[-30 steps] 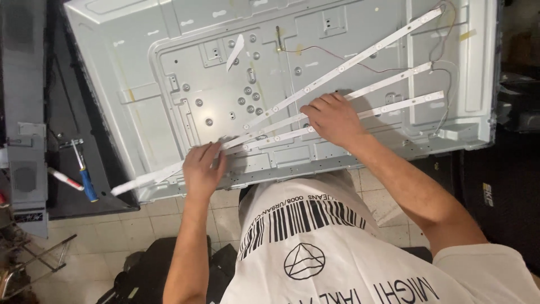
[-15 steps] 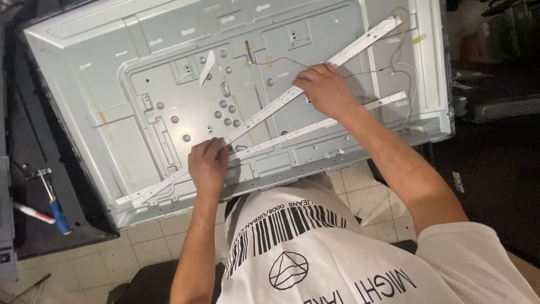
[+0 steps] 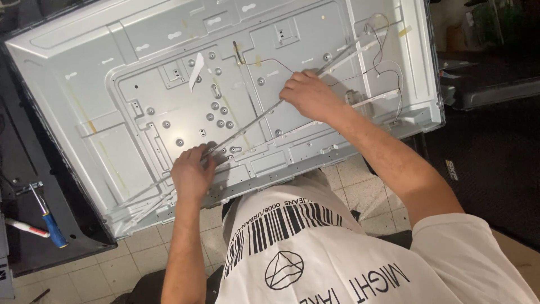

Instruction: Removing LED backlight strips from a television chassis using a heat gun to loosen the adhesive.

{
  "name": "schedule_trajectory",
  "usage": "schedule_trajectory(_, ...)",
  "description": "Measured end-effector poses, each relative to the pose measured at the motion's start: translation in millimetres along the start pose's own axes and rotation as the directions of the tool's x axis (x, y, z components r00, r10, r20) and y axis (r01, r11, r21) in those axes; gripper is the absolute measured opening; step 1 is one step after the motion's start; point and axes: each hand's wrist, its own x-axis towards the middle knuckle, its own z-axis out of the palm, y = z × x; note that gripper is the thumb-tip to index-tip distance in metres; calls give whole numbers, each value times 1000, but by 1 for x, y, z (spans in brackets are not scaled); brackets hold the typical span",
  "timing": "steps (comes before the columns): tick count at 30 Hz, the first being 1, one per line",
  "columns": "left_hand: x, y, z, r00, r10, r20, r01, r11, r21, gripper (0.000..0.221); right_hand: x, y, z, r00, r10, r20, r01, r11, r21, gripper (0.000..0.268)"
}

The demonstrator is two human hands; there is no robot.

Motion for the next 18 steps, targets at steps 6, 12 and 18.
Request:
schedule_trajectory(6, -21, -32, -21, 995, -21, 103, 25, 999, -38, 36, 3, -36, -23, 997, -45, -61, 52, 991, 124, 24)
schedule_trajectory(12, -37, -28, -68, 977, -134, 166, 126, 991, 54, 40, 11, -82, -60, 996, -72, 51, 54, 953, 299, 32)
schedule_trajectory(18, -64, -60, -65, 998, -10, 61, 7, 999, 43, 27, -10, -80, -14, 980, -117, 159, 97, 987, 124, 17)
